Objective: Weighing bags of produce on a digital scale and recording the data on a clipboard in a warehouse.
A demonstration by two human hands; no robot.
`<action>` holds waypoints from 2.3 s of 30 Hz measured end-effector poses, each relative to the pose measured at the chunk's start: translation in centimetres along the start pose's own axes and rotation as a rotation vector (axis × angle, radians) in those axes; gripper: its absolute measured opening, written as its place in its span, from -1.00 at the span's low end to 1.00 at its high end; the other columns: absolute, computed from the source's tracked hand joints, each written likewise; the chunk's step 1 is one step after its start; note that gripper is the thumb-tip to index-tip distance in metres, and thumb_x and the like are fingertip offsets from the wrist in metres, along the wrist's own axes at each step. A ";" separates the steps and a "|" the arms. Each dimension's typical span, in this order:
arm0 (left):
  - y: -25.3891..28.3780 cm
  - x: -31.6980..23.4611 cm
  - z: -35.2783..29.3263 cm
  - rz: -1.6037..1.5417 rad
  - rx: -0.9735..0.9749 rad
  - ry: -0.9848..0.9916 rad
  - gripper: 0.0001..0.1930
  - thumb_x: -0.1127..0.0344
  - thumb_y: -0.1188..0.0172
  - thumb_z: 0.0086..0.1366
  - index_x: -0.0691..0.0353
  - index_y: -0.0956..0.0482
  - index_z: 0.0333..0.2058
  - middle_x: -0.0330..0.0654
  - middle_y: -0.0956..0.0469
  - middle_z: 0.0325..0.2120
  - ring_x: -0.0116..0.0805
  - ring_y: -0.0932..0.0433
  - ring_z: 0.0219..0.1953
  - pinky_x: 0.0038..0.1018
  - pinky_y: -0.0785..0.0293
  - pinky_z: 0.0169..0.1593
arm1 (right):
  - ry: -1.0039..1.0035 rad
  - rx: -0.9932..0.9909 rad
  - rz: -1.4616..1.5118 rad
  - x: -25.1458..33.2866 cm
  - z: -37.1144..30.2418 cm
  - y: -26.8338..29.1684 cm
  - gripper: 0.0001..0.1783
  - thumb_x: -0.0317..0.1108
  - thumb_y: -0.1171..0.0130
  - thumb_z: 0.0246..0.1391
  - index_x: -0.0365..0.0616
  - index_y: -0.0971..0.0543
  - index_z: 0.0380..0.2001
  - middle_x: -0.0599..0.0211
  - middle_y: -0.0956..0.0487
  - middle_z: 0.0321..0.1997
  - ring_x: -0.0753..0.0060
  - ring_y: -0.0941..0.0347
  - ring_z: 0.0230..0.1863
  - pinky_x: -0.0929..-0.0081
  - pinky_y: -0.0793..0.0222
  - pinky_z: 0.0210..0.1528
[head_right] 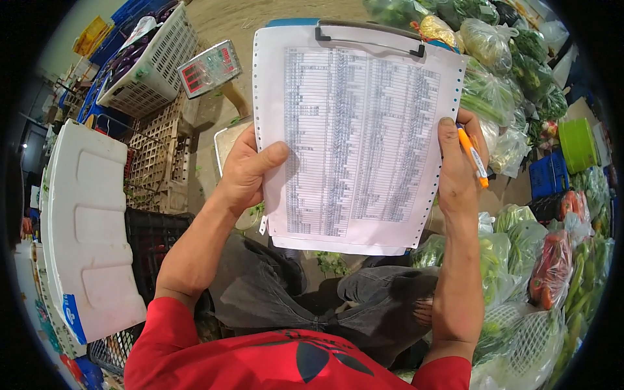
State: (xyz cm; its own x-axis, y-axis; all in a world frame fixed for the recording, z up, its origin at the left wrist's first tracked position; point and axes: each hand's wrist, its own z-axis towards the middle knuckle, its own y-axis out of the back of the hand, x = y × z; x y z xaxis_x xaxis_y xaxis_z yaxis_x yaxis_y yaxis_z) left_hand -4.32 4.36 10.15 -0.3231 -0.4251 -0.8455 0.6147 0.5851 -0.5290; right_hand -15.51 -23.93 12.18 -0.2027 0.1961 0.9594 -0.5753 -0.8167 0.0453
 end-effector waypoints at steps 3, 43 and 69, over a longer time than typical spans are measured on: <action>-0.1 0.0 0.1 0.012 -0.001 0.000 -0.47 0.28 -0.37 0.28 0.31 -0.42 0.16 -0.11 -0.59 0.00 -0.34 -0.59 -0.01 -0.34 -0.54 0.08 | -0.001 0.003 0.022 0.0 0.0 0.1 -0.74 -0.21 -0.06 0.38 -0.21 -0.46 -0.09 0.39 -0.56 -0.17 0.67 -0.44 -0.18 0.64 -0.38 -0.09; 0.6 0.0 0.2 0.062 -0.011 0.077 -0.46 0.39 -0.35 0.24 0.35 -0.40 0.16 -0.08 -0.58 -0.01 -0.30 -0.59 -0.02 -0.32 -0.54 0.09 | -0.044 0.020 0.328 -1.2 0.1 0.4 -0.71 -0.24 0.02 0.43 -0.22 -0.44 0.03 0.30 -0.60 -0.07 0.56 -0.54 -0.09 0.56 -0.49 -0.02; 0.5 0.0 0.3 0.083 -0.003 0.087 -0.48 0.49 -0.26 0.24 0.35 -0.39 0.18 -0.10 -0.58 0.02 -0.32 -0.58 0.01 -0.33 -0.51 0.12 | -0.092 0.030 0.421 -2.2 0.5 0.7 -0.73 -0.24 -0.02 0.42 -0.18 -0.45 0.01 0.34 -0.60 -0.07 0.54 -0.55 -0.07 0.53 -0.51 0.01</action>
State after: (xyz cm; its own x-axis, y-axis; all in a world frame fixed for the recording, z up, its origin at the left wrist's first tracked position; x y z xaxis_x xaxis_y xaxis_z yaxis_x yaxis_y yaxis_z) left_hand -3.83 4.41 9.88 -0.3324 -0.3142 -0.8893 0.6397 0.6178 -0.4573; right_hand -15.07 -25.18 10.24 -0.3425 -0.2060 0.9167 -0.4337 -0.8308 -0.3488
